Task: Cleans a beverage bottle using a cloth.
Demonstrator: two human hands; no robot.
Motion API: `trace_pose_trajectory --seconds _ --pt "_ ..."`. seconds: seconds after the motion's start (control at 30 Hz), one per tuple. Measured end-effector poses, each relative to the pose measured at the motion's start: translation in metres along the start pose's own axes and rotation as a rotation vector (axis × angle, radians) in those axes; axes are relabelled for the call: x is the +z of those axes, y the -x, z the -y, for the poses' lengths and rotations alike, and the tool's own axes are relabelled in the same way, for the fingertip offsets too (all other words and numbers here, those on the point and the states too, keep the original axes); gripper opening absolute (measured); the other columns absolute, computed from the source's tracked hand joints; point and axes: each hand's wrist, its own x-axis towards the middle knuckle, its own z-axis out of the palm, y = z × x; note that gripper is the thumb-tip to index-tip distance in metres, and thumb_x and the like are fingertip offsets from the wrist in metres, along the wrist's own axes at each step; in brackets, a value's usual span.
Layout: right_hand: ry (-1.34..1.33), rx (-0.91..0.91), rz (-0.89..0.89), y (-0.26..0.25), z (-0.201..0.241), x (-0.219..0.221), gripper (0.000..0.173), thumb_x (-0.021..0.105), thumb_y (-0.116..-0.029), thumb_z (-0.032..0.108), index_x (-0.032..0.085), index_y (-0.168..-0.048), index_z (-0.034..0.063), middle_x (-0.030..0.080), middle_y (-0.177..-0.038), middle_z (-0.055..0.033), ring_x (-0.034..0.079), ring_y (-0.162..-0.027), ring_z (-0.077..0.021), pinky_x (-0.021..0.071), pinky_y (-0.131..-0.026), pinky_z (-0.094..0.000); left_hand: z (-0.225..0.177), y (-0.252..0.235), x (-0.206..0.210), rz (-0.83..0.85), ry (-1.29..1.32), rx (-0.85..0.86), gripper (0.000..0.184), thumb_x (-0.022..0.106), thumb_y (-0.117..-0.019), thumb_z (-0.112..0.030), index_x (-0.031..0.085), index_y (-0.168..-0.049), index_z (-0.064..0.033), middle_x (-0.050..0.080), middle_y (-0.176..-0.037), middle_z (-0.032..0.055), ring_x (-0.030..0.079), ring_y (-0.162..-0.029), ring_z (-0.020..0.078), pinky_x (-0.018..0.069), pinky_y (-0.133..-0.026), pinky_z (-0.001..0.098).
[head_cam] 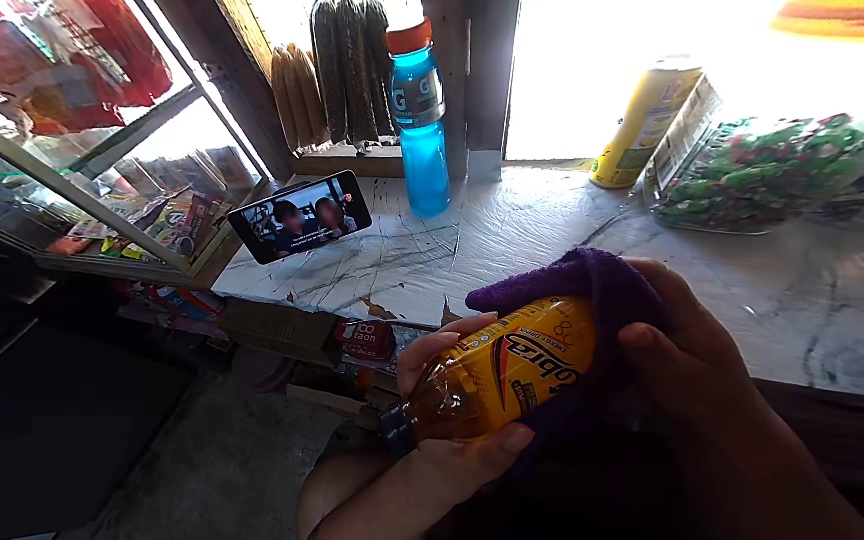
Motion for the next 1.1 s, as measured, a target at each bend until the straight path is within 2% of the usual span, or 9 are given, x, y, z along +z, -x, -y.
trace_pose_trajectory --seconds 0.3,0.57,0.67,0.73,0.83,0.9,1.0,1.1 --pt "0.011 0.039 -0.054 0.0021 -0.0004 -0.0005 0.029 0.044 -0.1075 0.044 0.058 -0.131 0.0337 0.065 -0.110 0.0226 0.062 -0.100 0.0103 0.0539 -0.086 -0.0123 0.0008 -0.0008 0.0000 -0.003 0.026 0.002 0.062 0.082 -0.0857 -0.032 0.050 -0.138 -0.0203 0.063 -0.135 0.0020 0.061 -0.125 0.0141 0.0522 -0.104 0.0306" --pt "0.061 0.068 -0.133 0.0042 0.0014 0.0024 0.030 0.038 -0.1091 0.044 0.059 -0.129 0.0361 0.065 -0.110 0.0248 0.062 -0.102 0.0118 0.0533 -0.087 -0.0115 0.0005 -0.0005 0.0005 0.009 0.013 0.000 0.063 0.082 -0.0855 -0.032 0.049 -0.139 -0.0220 0.062 -0.135 0.0005 0.060 -0.126 0.0134 0.0517 -0.105 0.0304" --pt "0.073 0.082 -0.147 0.0045 0.0014 0.0030 0.032 0.036 -0.1095 0.045 0.058 -0.130 0.0360 0.066 -0.110 0.0249 0.062 -0.102 0.0117 0.0534 -0.088 -0.0120 0.0017 -0.0007 0.0012 0.005 0.017 0.007 0.065 0.084 -0.0844 -0.028 0.049 -0.139 -0.0204 0.062 -0.136 0.0014 0.061 -0.125 0.0139 0.0522 -0.105 0.0313" --pt "0.037 0.088 -0.138 0.0039 0.0015 0.0030 0.031 0.038 -0.1089 0.045 0.058 -0.131 0.0365 0.066 -0.110 0.0244 0.062 -0.101 0.0110 0.0540 -0.087 -0.0125 0.0018 -0.0010 0.0012 0.010 0.005 0.013 0.065 0.084 -0.0844 -0.026 0.049 -0.140 -0.0206 0.062 -0.136 0.0012 0.061 -0.125 0.0139 0.0519 -0.105 0.0312" --pt "-0.056 0.078 -0.078 0.0006 0.0025 0.0021 0.031 0.056 -0.1019 0.046 0.059 -0.131 0.0350 0.066 -0.110 0.0226 0.064 -0.098 0.0089 0.0556 -0.083 -0.0127 0.0004 -0.0006 0.0012 0.040 -0.044 0.023 0.066 0.084 -0.0830 -0.025 0.050 -0.139 -0.0209 0.062 -0.136 0.0016 0.060 -0.125 0.0134 0.0516 -0.105 0.0297" --pt "-0.098 0.059 -0.032 -0.0016 0.0025 0.0006 0.036 0.063 -0.0980 0.046 0.058 -0.131 0.0321 0.066 -0.112 0.0203 0.064 -0.098 0.0069 0.0564 -0.083 -0.0134 -0.0003 0.0001 0.0012 0.064 -0.052 0.033 0.067 0.085 -0.0820 -0.022 0.049 -0.139 -0.0210 0.061 -0.137 0.0043 0.060 -0.126 0.0159 0.0512 -0.105 0.0315" --pt "-0.100 0.034 -0.034 -0.0013 0.0019 -0.0011 0.031 0.057 -0.1024 0.044 0.058 -0.131 0.0330 0.066 -0.111 0.0209 0.064 -0.097 0.0079 0.0559 -0.082 -0.0122 0.0007 0.0001 0.0002 0.108 -0.041 0.042 0.073 0.085 -0.0813 -0.018 0.047 -0.143 -0.0230 0.058 -0.141 0.0053 0.058 -0.128 0.0182 0.0504 -0.107 0.0338" --pt "-0.112 0.083 -0.110 0.0020 0.0046 -0.0001 0.024 0.049 -0.1064 0.041 0.060 -0.127 0.0355 0.068 -0.106 0.0220 0.065 -0.095 0.0086 0.0557 -0.082 -0.0122 0.0017 0.0004 -0.0003 0.151 -0.039 0.047 0.081 0.085 -0.0801 -0.013 0.041 -0.147 -0.0257 0.056 -0.144 0.0038 0.056 -0.131 0.0180 0.0484 -0.110 0.0344"
